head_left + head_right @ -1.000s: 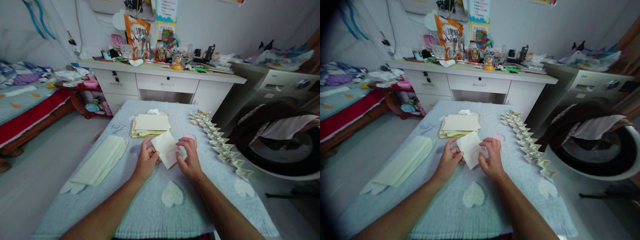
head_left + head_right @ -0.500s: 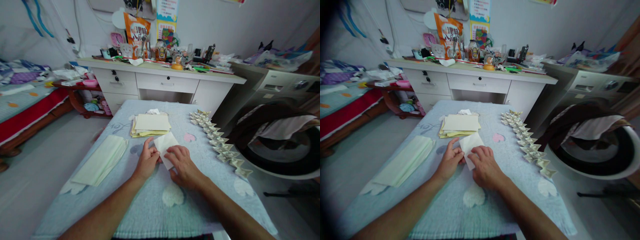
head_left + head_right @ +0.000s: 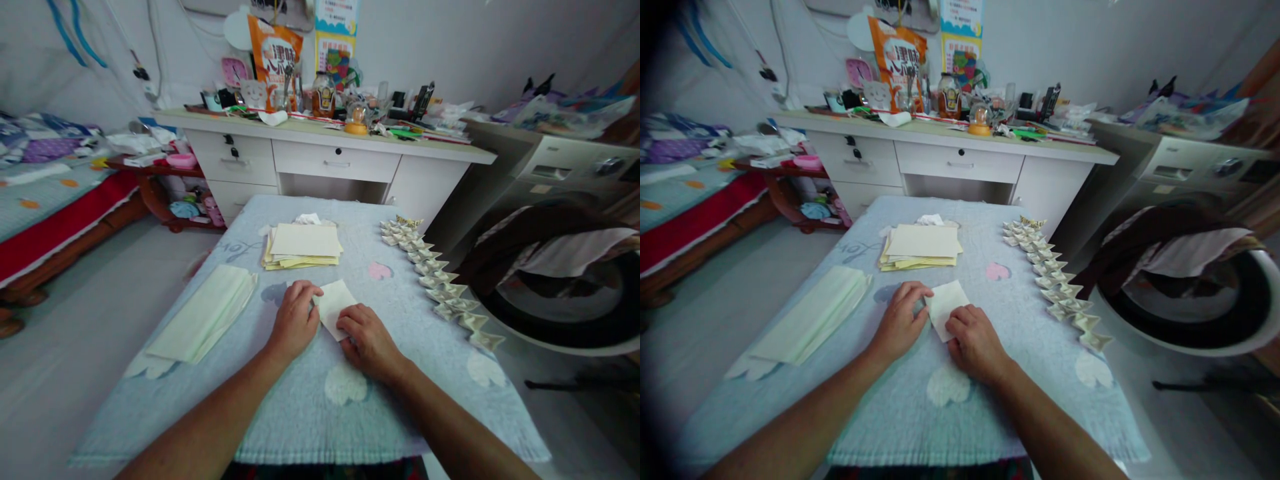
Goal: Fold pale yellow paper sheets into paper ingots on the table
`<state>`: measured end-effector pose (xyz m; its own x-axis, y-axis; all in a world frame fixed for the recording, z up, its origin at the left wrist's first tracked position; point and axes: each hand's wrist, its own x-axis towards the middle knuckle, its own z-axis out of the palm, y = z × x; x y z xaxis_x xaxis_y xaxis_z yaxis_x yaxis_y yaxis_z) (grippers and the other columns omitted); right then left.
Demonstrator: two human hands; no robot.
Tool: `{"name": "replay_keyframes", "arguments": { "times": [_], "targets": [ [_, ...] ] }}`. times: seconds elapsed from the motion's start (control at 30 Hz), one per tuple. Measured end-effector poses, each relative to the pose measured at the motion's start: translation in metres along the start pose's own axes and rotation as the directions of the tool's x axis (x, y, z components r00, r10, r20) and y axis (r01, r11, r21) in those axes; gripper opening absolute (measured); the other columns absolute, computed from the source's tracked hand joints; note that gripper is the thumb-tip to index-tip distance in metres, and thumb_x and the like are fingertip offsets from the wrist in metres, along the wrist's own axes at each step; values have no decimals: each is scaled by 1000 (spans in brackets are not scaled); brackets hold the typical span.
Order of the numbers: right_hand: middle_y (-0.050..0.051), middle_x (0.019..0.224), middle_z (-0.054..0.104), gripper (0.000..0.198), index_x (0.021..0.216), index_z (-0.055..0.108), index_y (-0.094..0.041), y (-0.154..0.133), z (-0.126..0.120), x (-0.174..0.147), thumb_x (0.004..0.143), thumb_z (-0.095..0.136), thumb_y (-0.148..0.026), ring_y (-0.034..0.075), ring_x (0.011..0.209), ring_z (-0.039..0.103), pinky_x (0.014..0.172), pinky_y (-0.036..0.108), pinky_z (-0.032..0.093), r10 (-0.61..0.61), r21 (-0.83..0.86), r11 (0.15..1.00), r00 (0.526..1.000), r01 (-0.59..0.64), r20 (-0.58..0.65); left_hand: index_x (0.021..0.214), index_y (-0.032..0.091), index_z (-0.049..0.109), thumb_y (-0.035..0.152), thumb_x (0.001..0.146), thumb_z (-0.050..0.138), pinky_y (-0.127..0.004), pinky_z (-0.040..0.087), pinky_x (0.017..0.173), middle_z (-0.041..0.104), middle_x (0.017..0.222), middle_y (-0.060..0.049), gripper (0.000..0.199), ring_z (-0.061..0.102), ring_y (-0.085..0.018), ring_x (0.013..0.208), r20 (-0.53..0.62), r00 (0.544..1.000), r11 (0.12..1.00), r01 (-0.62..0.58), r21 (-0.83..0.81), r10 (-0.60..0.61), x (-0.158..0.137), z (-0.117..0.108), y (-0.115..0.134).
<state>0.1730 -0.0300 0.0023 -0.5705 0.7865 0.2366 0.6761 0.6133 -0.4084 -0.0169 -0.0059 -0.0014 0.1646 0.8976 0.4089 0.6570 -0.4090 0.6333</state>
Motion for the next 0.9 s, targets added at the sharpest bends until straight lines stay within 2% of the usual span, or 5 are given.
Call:
{"name": "replay_keyframes", "arguments": {
  "times": [0.1, 0.33, 0.47, 0.63, 0.9],
  "targets": [
    [7, 98, 59, 23, 90, 59, -17, 1, 0, -1, 69, 55, -10, 21, 93, 49, 85, 35, 37, 13, 39, 999, 1000, -12, -15, 85, 20, 59, -1, 67, 45, -36, 41, 93, 54, 98, -4, 31, 50, -21, 101, 87, 995, 999, -46, 0, 46, 0, -4, 1],
    [6, 92, 61, 11, 85, 58, -18, 3, 1, -1, 76, 53, -12, 20, 90, 52, 84, 33, 37, 55, 129, 991, 996, -46, -66, 82, 21, 62, 11, 64, 61, -38, 40, 91, 56, 100, -3, 21, 47, -23, 100, 273, 959, 996, -85, 38, 71, -4, -4, 0],
    [6, 93, 61, 6, 84, 60, -18, 5, -1, -2, 83, 54, -17, 19, 91, 52, 86, 34, 36, 86, 148, 986, 990, -70, -108, 78, 21, 63, 14, 72, 61, -37, 39, 90, 56, 99, -3, 10, 47, -22, 100, 280, 958, 996, -72, 47, 56, -4, -2, -4],
    [5, 96, 61, 12, 78, 65, -18, 9, -1, 0, 86, 56, -20, 19, 95, 50, 88, 34, 34, 194, 155, 973, 967, -169, -165, 78, 21, 64, 17, 78, 59, -35, 38, 89, 57, 96, -3, 6, 47, -21, 97, 273, 961, 998, -57, 33, 46, -1, -3, -5],
    [5, 91, 60, 14, 66, 64, -18, 8, 7, 5, 79, 65, -23, 21, 94, 47, 85, 35, 33, 389, 75, 921, 898, -382, -207, 77, 20, 61, 22, 80, 58, -37, 39, 86, 56, 93, -4, 5, 47, -21, 94, 238, 971, 993, -43, 106, 17, -2, 2, -3]
  ]
}}
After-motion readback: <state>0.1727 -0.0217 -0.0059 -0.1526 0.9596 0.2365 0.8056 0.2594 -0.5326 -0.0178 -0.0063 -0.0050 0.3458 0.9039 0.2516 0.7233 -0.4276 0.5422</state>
